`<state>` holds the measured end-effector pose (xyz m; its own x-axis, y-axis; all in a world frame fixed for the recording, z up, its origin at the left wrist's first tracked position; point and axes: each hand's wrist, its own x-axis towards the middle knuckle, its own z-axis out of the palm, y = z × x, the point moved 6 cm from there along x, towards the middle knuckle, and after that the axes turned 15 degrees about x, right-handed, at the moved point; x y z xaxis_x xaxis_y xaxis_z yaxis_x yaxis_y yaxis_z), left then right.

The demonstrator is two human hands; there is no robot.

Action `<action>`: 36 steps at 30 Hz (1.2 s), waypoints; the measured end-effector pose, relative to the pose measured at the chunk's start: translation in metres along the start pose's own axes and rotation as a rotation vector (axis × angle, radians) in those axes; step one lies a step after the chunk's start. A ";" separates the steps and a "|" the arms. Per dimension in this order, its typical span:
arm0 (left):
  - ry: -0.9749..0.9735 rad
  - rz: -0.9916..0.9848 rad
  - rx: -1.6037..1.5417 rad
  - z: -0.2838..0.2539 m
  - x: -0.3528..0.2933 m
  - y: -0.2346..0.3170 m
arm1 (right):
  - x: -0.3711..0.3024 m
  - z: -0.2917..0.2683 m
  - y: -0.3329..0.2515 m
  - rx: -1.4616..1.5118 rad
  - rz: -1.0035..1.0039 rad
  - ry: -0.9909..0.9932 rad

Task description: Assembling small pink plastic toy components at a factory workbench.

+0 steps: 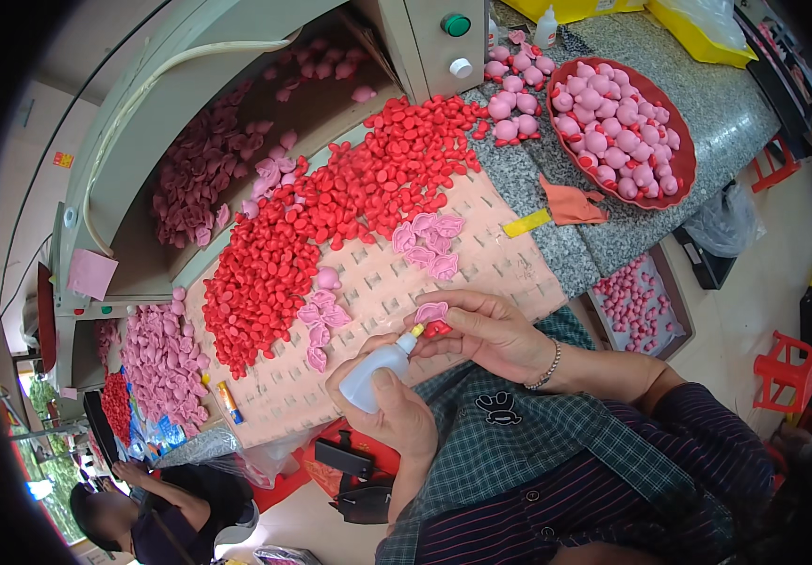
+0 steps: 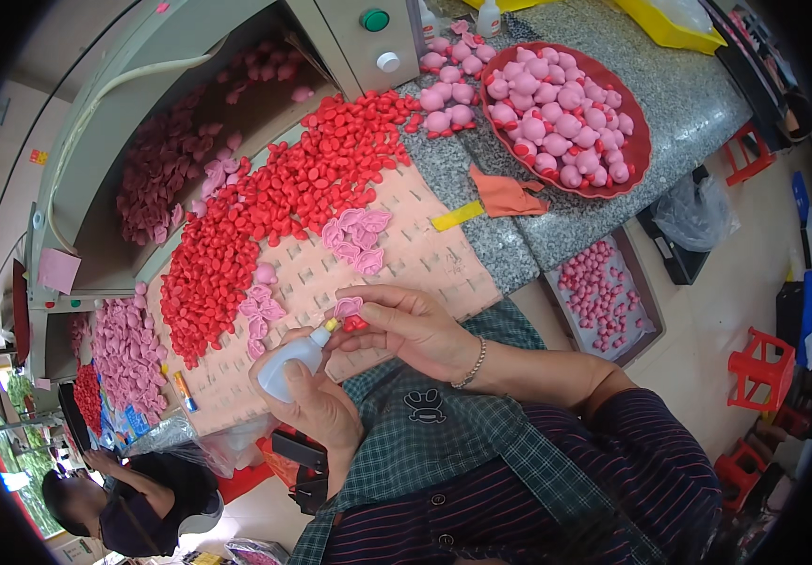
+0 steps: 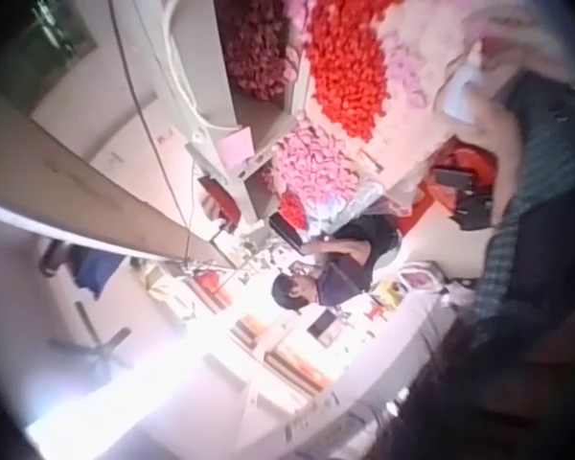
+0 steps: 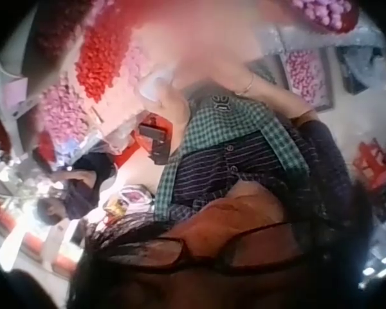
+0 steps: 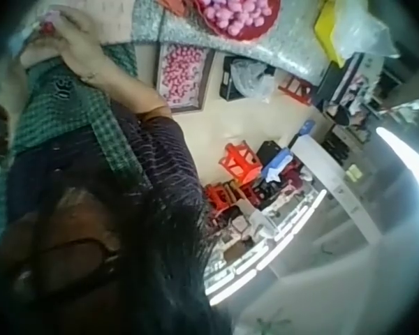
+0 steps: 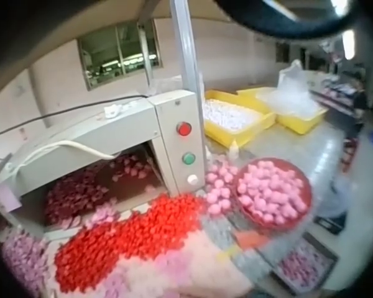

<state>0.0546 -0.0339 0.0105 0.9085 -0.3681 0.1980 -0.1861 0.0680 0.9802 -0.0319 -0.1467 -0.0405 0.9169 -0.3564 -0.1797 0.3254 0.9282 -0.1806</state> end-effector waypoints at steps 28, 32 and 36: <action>-0.003 -0.006 0.081 -0.004 0.005 0.001 | 0.000 -0.001 0.000 -0.038 -0.014 -0.043; -0.004 -0.020 0.086 -0.006 0.006 -0.002 | 0.000 -0.002 0.000 -0.030 -0.015 -0.004; 0.002 -0.032 0.102 -0.007 0.006 -0.002 | -0.001 -0.003 0.000 -0.019 0.004 -0.006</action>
<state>0.0634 -0.0302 0.0097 0.9151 -0.3670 0.1671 -0.1942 -0.0380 0.9802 -0.0331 -0.1468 -0.0436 0.9194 -0.3524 -0.1749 0.3176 0.9272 -0.1984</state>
